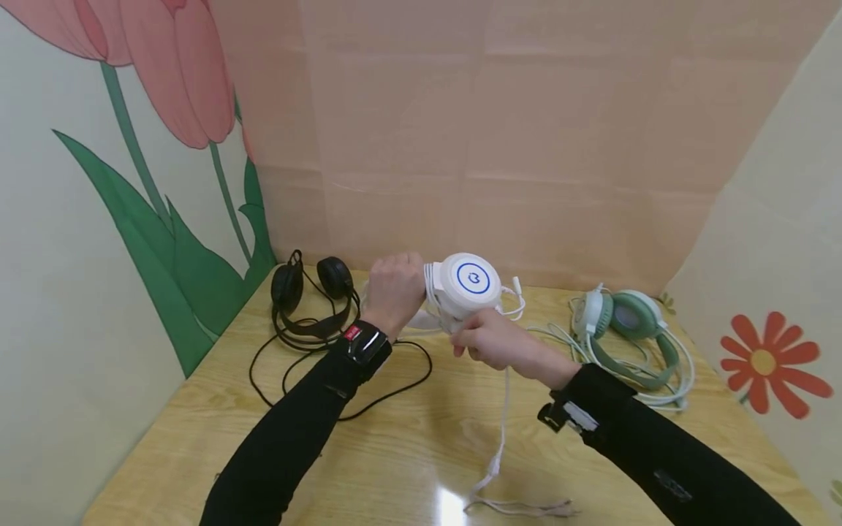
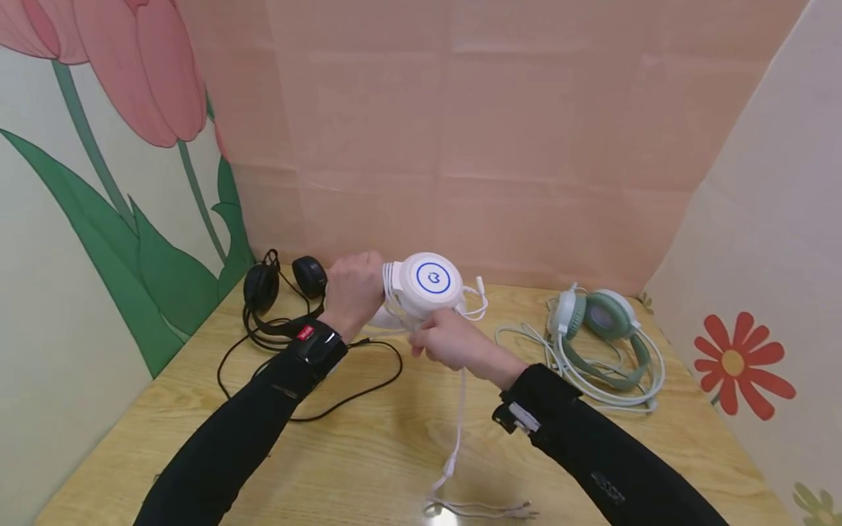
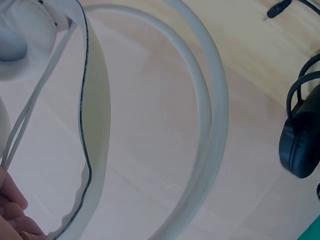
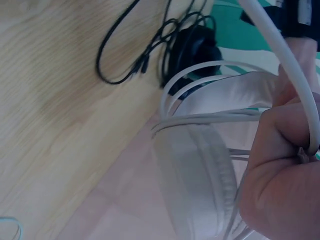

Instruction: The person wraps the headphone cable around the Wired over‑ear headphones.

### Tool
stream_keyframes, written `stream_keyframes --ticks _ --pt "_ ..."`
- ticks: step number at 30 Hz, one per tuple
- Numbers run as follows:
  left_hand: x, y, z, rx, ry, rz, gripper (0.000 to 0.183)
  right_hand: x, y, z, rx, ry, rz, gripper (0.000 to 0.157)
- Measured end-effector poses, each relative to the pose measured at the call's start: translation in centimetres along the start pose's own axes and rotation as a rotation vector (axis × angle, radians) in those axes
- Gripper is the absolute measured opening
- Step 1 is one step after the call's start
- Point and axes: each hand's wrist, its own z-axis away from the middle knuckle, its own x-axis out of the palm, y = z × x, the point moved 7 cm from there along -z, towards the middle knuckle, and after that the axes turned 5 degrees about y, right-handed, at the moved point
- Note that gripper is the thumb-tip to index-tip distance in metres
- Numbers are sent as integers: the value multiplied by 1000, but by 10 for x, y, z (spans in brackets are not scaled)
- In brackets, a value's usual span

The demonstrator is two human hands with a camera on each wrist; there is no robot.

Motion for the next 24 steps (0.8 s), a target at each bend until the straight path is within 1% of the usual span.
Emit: stream_keyframes --ticks 2,4,7,10,15,19,21,24 --pt "-1 4 -1 15 9 -19 28 0 -2 3 35 -14 -70 23" --pt "-1 6 -1 20 11 -32 29 0 -5 6 51 -19 -124 22" --pt "-2 7 -1 30 6 -46 30 -2 -8 9 60 -16 -162 20" --pt "-2 9 -1 44 13 -54 29 -4 -14 12 49 -23 -192 20" --pt "2 15 2 94 12 -77 26 -11 -36 17 -10 -21 -213 25" --pt "3 18 6 108 13 -85 27 -15 -47 20 -13 -22 -227 29" --pt "1 19 7 123 20 -86 27 -17 -52 22 -15 -38 -264 30" --pt "-1 23 7 171 35 -112 28 -21 -60 28 -62 -77 -313 31"
